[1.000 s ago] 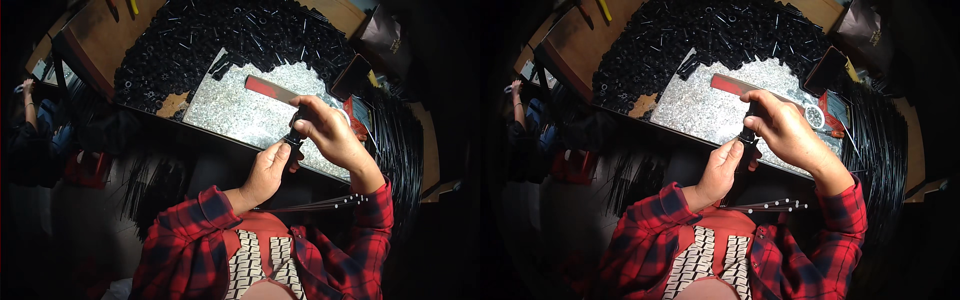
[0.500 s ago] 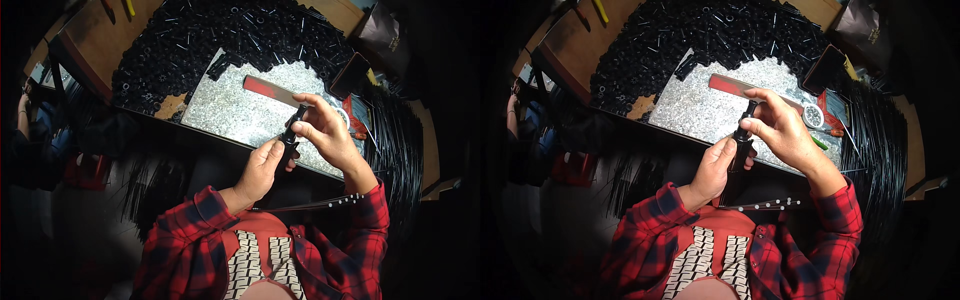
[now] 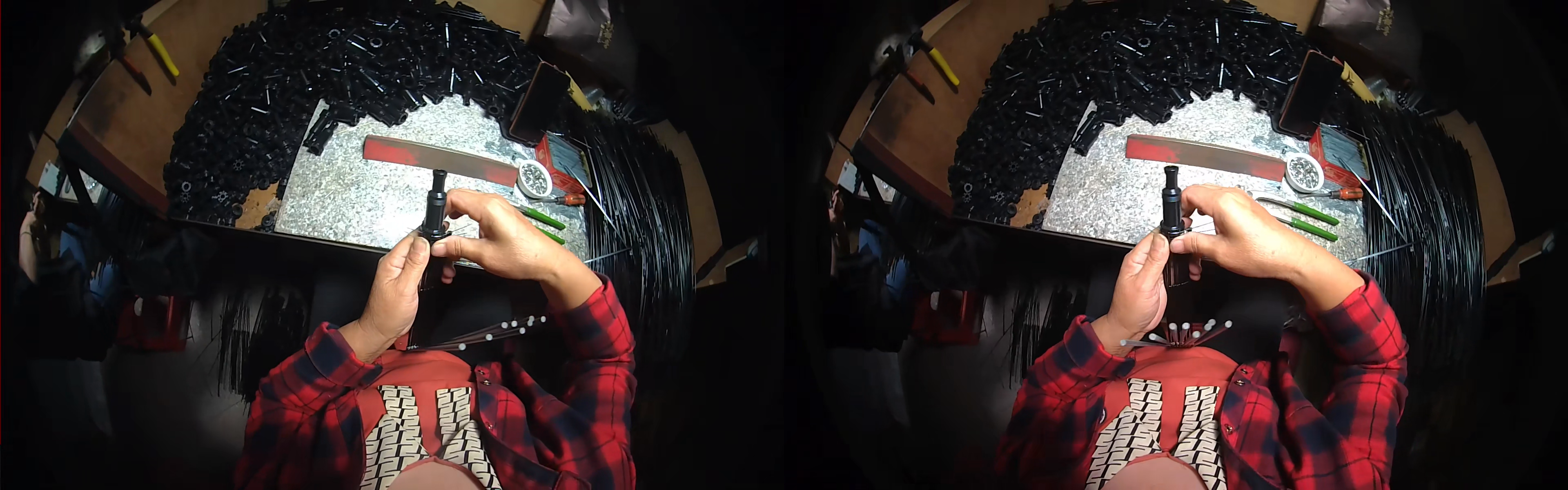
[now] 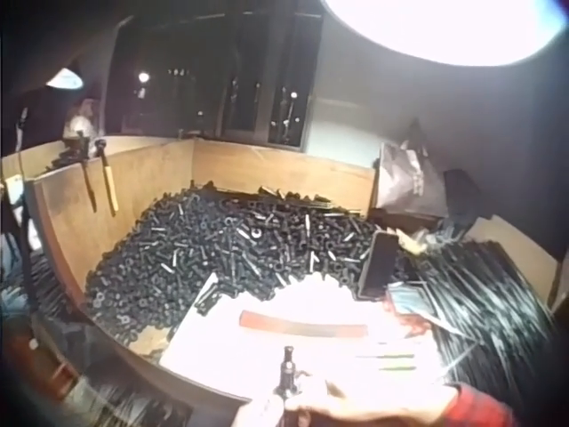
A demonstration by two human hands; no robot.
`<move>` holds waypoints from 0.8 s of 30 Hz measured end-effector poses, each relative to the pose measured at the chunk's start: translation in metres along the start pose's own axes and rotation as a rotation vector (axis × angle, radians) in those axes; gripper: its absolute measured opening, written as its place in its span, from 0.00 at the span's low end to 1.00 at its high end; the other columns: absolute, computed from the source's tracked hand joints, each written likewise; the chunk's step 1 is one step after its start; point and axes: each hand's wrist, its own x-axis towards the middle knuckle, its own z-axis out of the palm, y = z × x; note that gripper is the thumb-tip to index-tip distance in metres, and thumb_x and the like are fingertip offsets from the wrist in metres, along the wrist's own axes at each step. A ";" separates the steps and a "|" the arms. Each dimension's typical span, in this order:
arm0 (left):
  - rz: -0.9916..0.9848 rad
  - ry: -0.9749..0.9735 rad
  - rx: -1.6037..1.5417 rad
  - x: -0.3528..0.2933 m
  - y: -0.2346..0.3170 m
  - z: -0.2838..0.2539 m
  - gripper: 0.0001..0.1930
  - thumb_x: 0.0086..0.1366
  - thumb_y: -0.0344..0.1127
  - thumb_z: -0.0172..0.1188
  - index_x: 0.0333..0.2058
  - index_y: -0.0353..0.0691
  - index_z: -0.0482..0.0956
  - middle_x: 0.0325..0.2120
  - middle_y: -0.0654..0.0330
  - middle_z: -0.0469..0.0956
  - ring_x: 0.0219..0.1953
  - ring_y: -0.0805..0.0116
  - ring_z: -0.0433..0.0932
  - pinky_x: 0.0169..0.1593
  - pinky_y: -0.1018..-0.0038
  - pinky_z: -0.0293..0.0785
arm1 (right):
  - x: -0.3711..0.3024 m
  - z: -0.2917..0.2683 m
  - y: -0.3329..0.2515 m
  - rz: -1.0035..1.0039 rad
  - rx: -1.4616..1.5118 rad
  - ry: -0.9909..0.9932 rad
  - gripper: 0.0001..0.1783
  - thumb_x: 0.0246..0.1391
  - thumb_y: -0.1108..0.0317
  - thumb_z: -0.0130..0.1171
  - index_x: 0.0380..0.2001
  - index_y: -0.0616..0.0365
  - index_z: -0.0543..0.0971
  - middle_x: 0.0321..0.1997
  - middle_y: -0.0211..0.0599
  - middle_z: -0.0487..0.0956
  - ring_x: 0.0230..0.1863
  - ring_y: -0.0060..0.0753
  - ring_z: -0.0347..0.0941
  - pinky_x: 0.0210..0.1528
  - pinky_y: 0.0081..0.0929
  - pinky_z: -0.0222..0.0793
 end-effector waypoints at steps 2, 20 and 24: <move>0.007 -0.014 0.016 0.000 0.000 -0.001 0.19 0.75 0.43 0.38 0.50 0.33 0.69 0.33 0.61 0.73 0.34 0.76 0.71 0.40 0.78 0.70 | 0.003 -0.003 -0.002 0.018 0.016 -0.021 0.14 0.46 0.70 0.67 0.35 0.63 0.75 0.34 0.39 0.78 0.37 0.32 0.74 0.41 0.29 0.68; -0.073 -0.057 -0.030 0.002 0.002 -0.013 0.21 0.74 0.46 0.36 0.51 0.34 0.68 0.38 0.56 0.75 0.36 0.73 0.75 0.43 0.75 0.73 | 0.010 -0.005 0.023 -0.214 0.155 -0.095 0.10 0.52 0.71 0.63 0.34 0.64 0.75 0.30 0.34 0.76 0.28 0.21 0.74 0.31 0.21 0.72; -0.044 -0.039 0.026 0.003 0.004 -0.019 0.22 0.74 0.46 0.36 0.50 0.33 0.68 0.38 0.55 0.75 0.36 0.71 0.76 0.42 0.74 0.75 | 0.010 0.007 0.021 0.032 0.501 -0.092 0.11 0.51 0.71 0.65 0.34 0.64 0.75 0.31 0.34 0.77 0.25 0.20 0.74 0.31 0.20 0.72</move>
